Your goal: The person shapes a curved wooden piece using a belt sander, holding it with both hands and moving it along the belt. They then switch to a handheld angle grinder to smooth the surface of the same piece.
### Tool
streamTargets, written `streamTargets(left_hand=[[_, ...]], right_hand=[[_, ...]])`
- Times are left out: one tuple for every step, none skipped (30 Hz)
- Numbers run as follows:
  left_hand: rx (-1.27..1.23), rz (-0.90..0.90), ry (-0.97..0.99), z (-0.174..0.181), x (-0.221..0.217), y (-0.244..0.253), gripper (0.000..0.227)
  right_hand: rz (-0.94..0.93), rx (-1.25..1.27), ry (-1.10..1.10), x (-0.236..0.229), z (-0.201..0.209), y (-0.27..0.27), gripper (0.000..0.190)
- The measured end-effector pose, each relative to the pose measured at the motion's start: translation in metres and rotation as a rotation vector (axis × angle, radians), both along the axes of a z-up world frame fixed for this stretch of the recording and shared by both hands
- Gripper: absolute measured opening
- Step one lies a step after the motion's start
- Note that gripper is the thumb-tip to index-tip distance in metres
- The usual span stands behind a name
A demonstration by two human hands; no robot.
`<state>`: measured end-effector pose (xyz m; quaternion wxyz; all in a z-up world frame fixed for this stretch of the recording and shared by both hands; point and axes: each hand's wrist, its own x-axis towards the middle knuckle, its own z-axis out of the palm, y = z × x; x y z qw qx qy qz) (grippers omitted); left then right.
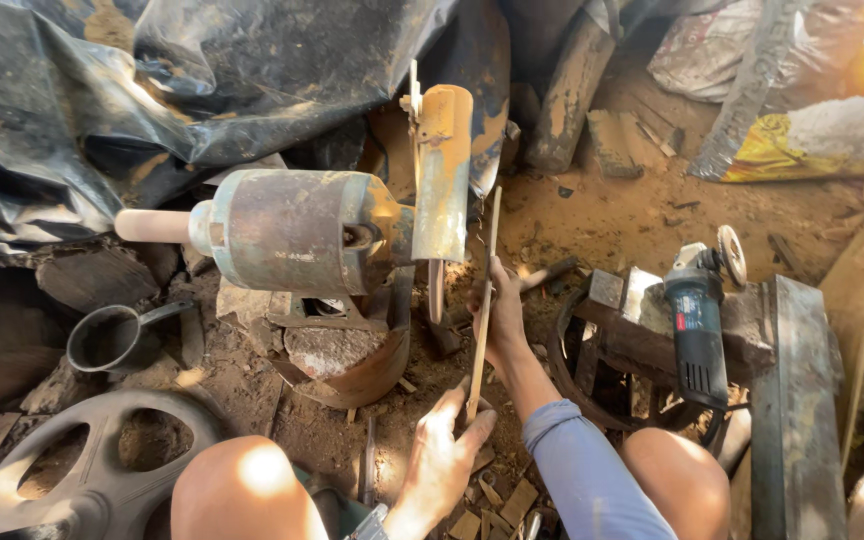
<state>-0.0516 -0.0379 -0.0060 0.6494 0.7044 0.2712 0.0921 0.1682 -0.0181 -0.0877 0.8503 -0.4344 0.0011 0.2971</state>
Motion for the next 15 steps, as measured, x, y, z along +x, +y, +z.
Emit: streamTargets(left_hand=[[-0.139,0.009,0.039,0.006,0.0,0.002,0.065],[-0.126,0.023,0.109,0.01,0.001,0.004,0.066],[-0.112,0.038,0.179,0.014,0.003,0.007,0.067],[-0.106,0.05,0.248,0.015,0.004,0.007,0.069],[-0.121,0.053,0.17,0.015,0.004,0.008,0.057],[-0.132,0.058,0.094,0.016,0.003,0.011,0.046],[-0.142,0.063,0.017,0.015,0.004,0.015,0.038],[-0.187,0.086,-0.02,0.014,0.004,0.017,0.033],[-0.233,0.109,-0.056,0.012,0.005,0.02,0.028],[-0.278,0.133,-0.092,0.01,0.005,0.023,0.023],[-0.303,0.146,-0.108,0.008,0.006,0.024,0.022],[-0.328,0.16,-0.126,0.007,0.007,0.026,0.021],[-0.352,0.173,-0.143,0.006,0.009,0.027,0.02],[-0.364,0.191,-0.159,0.005,0.011,0.029,0.019],[-0.376,0.209,-0.175,0.004,0.014,0.031,0.019]], right_hand=[[-0.037,-0.04,-0.04,0.004,-0.004,0.006,0.031],[-0.08,-0.082,-0.077,0.008,-0.007,0.01,0.031],[-0.068,-0.122,-0.087,0.011,-0.011,0.016,0.031],[-0.057,-0.169,-0.098,0.012,-0.014,0.022,0.032],[-0.045,-0.216,-0.109,0.014,-0.015,0.027,0.033],[-0.053,-0.221,-0.091,0.016,-0.014,0.033,0.036],[-0.061,-0.227,-0.073,0.017,-0.012,0.039,0.039],[-0.066,-0.235,-0.052,0.015,-0.009,0.044,0.042],[-0.057,-0.215,0.026,0.013,-0.007,0.048,0.044],[-0.048,-0.197,0.105,0.01,-0.005,0.052,0.046],[-0.04,-0.178,0.184,0.006,-0.004,0.054,0.047],[-0.037,-0.16,0.164,0.004,-0.002,0.057,0.045],[-0.035,-0.141,0.145,0.003,-0.001,0.06,0.044],[-0.036,-0.121,0.125,0.004,-0.002,0.062,0.042],[-0.031,-0.111,0.124,0.006,-0.003,0.064,0.038]])
